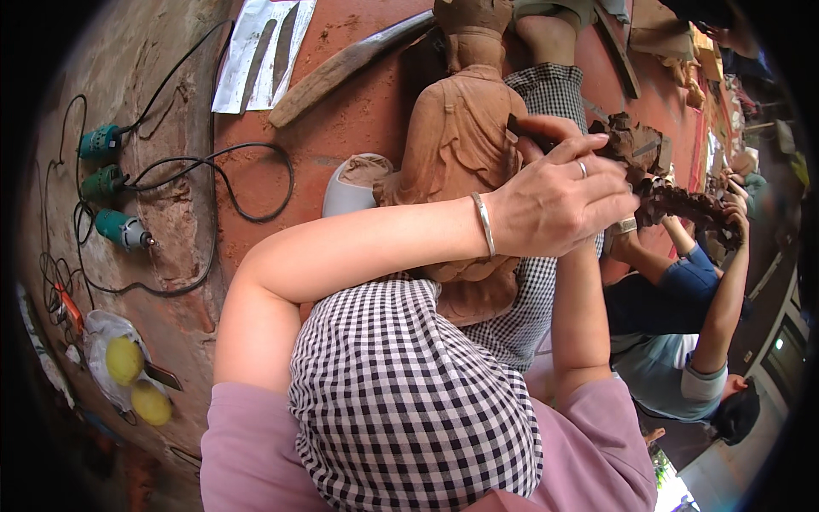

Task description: The person carves a seated clay figure using a small metal tool, refining the folds of the garment and the base. The figure rests on the person's lap while they work.

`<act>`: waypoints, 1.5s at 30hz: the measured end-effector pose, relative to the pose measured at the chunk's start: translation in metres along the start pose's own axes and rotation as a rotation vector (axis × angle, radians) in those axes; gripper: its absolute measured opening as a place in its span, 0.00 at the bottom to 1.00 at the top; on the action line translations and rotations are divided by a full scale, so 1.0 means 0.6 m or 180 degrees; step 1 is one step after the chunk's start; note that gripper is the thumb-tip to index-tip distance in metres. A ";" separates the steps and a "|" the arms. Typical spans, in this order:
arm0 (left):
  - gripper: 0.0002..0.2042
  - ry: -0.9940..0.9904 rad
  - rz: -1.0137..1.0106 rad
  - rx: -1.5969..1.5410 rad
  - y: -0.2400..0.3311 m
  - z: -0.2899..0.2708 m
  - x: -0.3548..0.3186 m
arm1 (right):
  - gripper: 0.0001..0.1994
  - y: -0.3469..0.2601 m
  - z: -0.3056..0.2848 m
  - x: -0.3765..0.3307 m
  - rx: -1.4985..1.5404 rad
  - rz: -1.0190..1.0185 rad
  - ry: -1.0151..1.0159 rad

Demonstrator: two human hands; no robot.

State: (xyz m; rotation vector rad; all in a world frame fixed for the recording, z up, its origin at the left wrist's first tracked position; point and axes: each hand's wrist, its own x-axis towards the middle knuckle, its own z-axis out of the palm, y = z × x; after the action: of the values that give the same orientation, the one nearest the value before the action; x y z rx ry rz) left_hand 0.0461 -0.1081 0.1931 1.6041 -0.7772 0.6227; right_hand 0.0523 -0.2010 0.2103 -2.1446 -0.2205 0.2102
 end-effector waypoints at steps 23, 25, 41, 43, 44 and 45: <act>0.42 0.0364 -0.0956 0.0262 -0.036 0.020 0.010 | 0.17 0.032 -0.035 0.094 0.0471 0.0030 -0.0760; 0.42 0.0319 -0.0907 0.0192 -0.049 0.030 0.032 | 0.17 0.035 -0.042 0.096 0.0430 0.0096 -0.0674; 0.41 0.0371 -0.1045 0.0336 -0.025 0.013 0.009 | 0.13 0.047 -0.046 0.120 0.0682 0.0094 -0.0781; 0.38 0.0315 -0.0952 0.0355 -0.033 0.006 0.012 | 0.12 0.048 -0.045 0.123 0.0770 0.0136 -0.0718; 0.34 0.0173 -0.0714 0.0133 -0.022 0.005 0.007 | 0.12 0.053 -0.046 0.119 0.0962 0.0109 -0.0622; 0.30 0.0039 -0.0483 -0.0084 0.002 -0.002 -0.003 | 0.12 0.048 -0.047 0.114 0.1109 0.0084 -0.0466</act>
State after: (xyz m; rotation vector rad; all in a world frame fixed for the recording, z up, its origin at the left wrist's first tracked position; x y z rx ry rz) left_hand 0.0442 -0.1069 0.1925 1.6166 -0.6450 0.5106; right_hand 0.1274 -0.2230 0.1969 -1.7885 -0.2224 0.3924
